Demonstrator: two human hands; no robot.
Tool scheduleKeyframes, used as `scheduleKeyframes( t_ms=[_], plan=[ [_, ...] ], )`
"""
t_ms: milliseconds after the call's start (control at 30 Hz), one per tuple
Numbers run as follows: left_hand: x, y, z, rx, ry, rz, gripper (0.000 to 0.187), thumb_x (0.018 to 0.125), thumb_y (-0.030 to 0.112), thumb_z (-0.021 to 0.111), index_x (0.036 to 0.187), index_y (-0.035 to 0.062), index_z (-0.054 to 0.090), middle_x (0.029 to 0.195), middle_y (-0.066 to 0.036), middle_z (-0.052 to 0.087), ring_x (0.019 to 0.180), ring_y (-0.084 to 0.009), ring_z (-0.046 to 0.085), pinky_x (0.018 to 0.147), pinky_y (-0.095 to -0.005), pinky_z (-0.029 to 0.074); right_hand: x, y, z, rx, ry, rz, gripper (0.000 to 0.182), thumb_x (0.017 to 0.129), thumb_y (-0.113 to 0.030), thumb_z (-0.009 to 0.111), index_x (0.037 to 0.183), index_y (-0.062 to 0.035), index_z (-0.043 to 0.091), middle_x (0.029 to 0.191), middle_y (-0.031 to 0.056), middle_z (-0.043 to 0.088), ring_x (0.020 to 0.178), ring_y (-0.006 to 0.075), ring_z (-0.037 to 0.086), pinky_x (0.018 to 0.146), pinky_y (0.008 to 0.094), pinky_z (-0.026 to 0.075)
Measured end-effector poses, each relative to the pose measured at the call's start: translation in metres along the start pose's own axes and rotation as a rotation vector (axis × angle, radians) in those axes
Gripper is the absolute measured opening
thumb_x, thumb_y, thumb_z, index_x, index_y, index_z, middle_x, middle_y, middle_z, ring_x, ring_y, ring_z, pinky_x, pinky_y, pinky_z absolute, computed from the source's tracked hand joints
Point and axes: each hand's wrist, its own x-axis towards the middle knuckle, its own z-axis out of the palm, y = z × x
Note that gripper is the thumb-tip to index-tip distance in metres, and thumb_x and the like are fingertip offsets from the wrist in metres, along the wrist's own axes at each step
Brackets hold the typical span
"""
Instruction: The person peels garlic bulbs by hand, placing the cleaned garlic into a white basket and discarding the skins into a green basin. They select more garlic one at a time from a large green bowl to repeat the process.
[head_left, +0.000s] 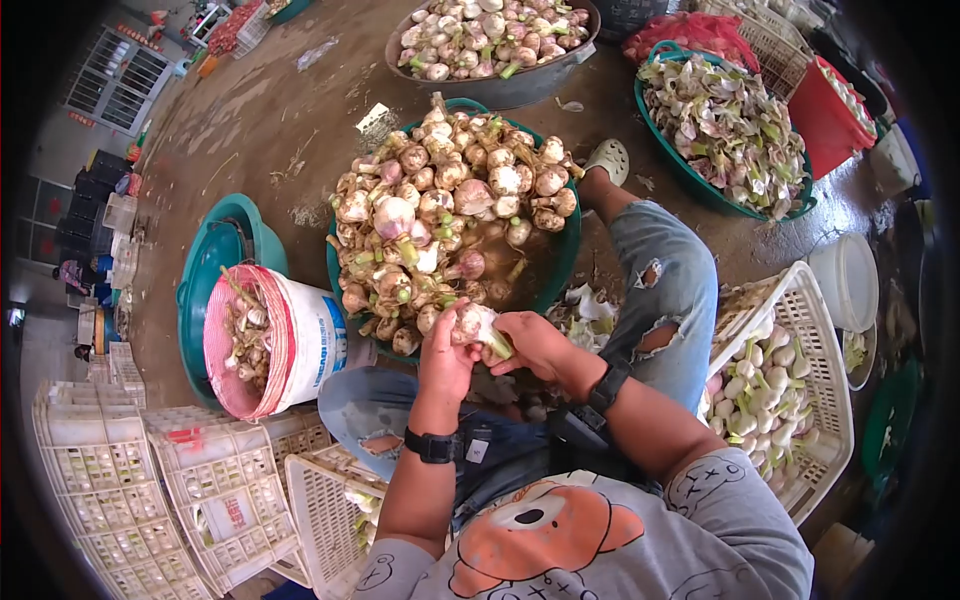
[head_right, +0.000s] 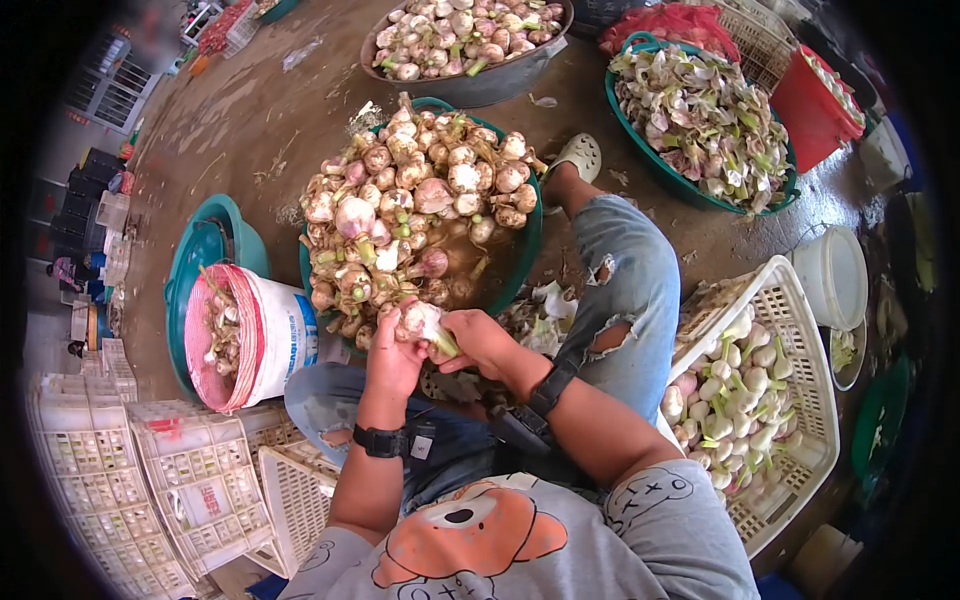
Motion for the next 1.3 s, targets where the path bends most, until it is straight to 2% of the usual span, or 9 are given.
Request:
scheduleKeyframes(
  t_ms=[133,233,433,533,667,1000,1100,1133,1300],
  plan=[
    [0.004,0.015,-0.013,0.218,-0.065,-0.066,0.044,0.091,0.039,0.038,0.118,0.0073,0.051,0.101,-0.004,0.058,0.082,-0.0105,0.054,0.062,-0.0249,0.043,0.009,0.015,-0.009,-0.401,-0.051,-0.303,0.022,0.087,-0.014,0.050,0.074,0.0017,0.059,0.062,0.0083,0.057,0.054,0.0215,0.057,0.048,0.0301,0.046],
    [-0.005,0.028,-0.006,0.636,-0.123,-0.111,0.045,0.088,0.037,0.048,0.119,0.0049,0.050,0.101,-0.004,0.057,0.085,-0.0111,0.054,0.069,-0.0243,0.044,0.008,0.017,-0.007,-0.928,0.172,-1.229,0.011,0.079,-0.010,0.058,0.079,0.0003,0.061,0.068,0.0160,0.057,0.052,0.0351,0.046,0.053,0.0376,0.042],
    [-0.023,0.023,0.006,0.914,-0.298,0.341,0.062,0.070,0.003,0.069,0.126,0.0018,0.042,0.103,-0.005,0.055,0.088,-0.0085,0.050,0.077,-0.0240,0.043,0.014,0.012,-0.011,-0.365,0.115,-0.215,0.020,0.082,-0.018,0.061,0.085,0.0021,0.065,0.065,0.0074,0.062,0.045,0.0158,0.048,0.043,0.0284,0.038],
    [-0.025,0.022,-0.001,0.889,-0.378,0.270,0.060,0.069,0.002,0.069,0.124,0.0014,0.044,0.111,-0.009,0.054,0.096,-0.0133,0.052,0.083,-0.0269,0.043,0.017,0.010,-0.022,-0.285,0.001,-0.109,0.024,0.083,-0.020,0.061,0.085,0.0035,0.065,0.064,0.0034,0.059,0.047,0.0085,0.047,0.040,0.0246,0.036],
    [-0.026,0.027,0.002,1.436,-0.374,0.718,0.037,0.072,-0.003,0.064,0.108,0.0020,0.058,0.125,-0.016,0.048,0.114,-0.0225,0.048,0.091,-0.0322,0.040,0.007,0.006,-0.017,-0.393,0.051,-0.197,0.026,0.084,-0.022,0.060,0.086,0.0040,0.064,0.068,0.0058,0.060,0.049,0.0099,0.050,0.042,0.0240,0.042],
    [-0.030,-0.004,-0.002,0.351,0.101,0.552,0.011,0.081,0.002,0.062,0.090,-0.0025,0.059,0.094,-0.009,0.062,0.086,-0.0157,0.059,0.079,-0.0277,0.047,0.010,-0.005,-0.034,0.400,0.185,-0.342,0.018,0.090,-0.018,0.048,0.084,-0.0030,0.058,0.068,0.0012,0.054,0.052,0.0077,0.046,0.046,0.0231,0.045],
    [-0.032,0.011,-0.011,0.120,0.233,0.566,0.011,0.078,0.004,0.065,0.087,-0.0011,0.060,0.084,-0.003,0.059,0.072,-0.0083,0.055,0.065,-0.0220,0.046,-0.004,-0.019,-0.057,-0.287,0.074,-0.277,0.019,0.088,-0.021,0.051,0.086,-0.0038,0.060,0.062,0.0057,0.055,0.056,0.0119,0.052,0.051,0.0277,0.047],
    [-0.035,0.013,-0.011,0.122,0.236,0.566,0.011,0.078,0.004,0.065,0.087,-0.0011,0.060,0.084,-0.003,0.059,0.072,-0.0083,0.055,0.065,-0.0220,0.046,-0.011,-0.015,-0.052,-1.048,0.019,-0.693,0.020,0.082,-0.025,0.057,0.084,-0.0057,0.062,0.066,0.0121,0.059,0.061,0.0224,0.059,0.057,0.0361,0.048],
    [-0.046,0.022,0.010,1.216,0.188,1.148,0.021,0.065,0.000,0.073,0.082,0.0038,0.063,0.081,-0.007,0.058,0.078,-0.0199,0.058,0.066,-0.0297,0.047,-0.042,-0.025,0.009,-1.110,0.159,-0.638,0.023,0.076,-0.028,0.059,0.076,-0.0052,0.063,0.072,0.0161,0.061,0.071,0.0342,0.059,0.063,0.0407,0.046]
  ],
)
